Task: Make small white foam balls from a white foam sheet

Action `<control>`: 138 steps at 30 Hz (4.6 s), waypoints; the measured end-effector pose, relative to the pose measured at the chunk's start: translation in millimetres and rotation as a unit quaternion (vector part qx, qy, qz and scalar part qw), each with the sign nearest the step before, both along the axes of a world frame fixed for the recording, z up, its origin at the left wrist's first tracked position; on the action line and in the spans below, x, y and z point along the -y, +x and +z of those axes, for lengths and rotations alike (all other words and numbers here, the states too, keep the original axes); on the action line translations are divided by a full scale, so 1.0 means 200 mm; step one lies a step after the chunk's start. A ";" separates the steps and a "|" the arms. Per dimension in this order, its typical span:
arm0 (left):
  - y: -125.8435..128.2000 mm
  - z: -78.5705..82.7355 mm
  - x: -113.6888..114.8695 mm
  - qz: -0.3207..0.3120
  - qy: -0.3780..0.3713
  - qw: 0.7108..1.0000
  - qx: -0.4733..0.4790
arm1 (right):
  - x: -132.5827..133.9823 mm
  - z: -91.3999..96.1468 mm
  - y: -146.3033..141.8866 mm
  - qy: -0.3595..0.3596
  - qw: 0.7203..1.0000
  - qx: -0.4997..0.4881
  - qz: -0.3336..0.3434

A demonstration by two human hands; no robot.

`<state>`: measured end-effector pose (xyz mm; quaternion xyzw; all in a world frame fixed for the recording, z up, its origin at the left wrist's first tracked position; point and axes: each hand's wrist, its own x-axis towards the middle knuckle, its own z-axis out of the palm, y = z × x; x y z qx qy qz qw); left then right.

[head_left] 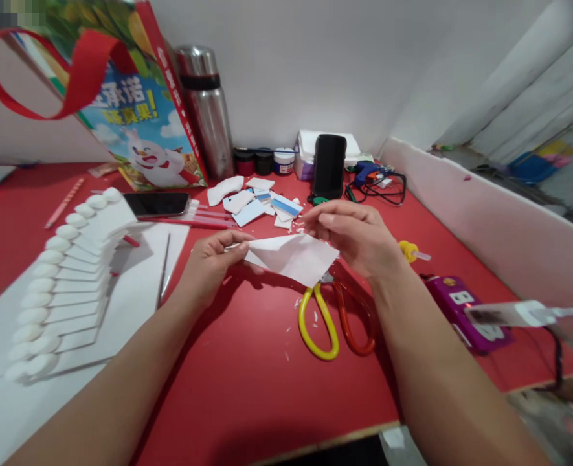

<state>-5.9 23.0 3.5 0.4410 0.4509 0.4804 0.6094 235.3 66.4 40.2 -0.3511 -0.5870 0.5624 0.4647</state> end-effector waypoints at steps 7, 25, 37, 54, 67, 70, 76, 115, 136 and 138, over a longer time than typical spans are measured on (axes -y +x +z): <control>0.04 0.00 0.05 -0.142 0.029 0.989 -0.024 | 0.03 -0.01 -0.05 -0.194 0.964 0.106 0.145; 0.12 -0.04 0.06 -0.061 0.039 0.988 -0.138 | 0.07 -0.01 -0.11 -0.248 0.920 0.214 0.217; 0.13 -0.01 0.05 -0.038 0.029 0.998 0.046 | 0.03 -0.02 -0.07 -0.212 0.962 0.107 0.133; 0.11 -0.01 0.05 -0.021 -0.020 0.996 0.086 | 0.04 0.02 -0.06 -0.044 0.971 0.215 0.097; 0.04 -0.01 0.04 -0.088 0.001 0.996 0.023 | 0.02 0.07 0.06 -0.134 0.989 0.061 0.035; 0.07 0.00 0.08 -0.141 0.023 0.990 -0.022 | 0.02 0.00 -0.05 -0.152 0.981 0.116 0.011; 0.09 0.02 0.07 0.001 0.087 0.987 -0.135 | 0.11 0.03 -0.18 -0.271 0.923 0.183 0.203; 0.08 -0.01 0.08 -0.010 0.372 0.814 -0.447 | 0.09 -0.02 -0.18 -0.256 0.946 0.114 0.160; 0.09 -0.01 0.08 -0.135 0.072 0.971 -0.186 | 0.09 -0.04 -0.19 0.015 0.941 0.312 0.129; 0.09 -0.01 0.07 -0.120 0.135 0.946 -0.268 | 0.10 -0.04 -0.20 0.010 0.936 0.332 0.114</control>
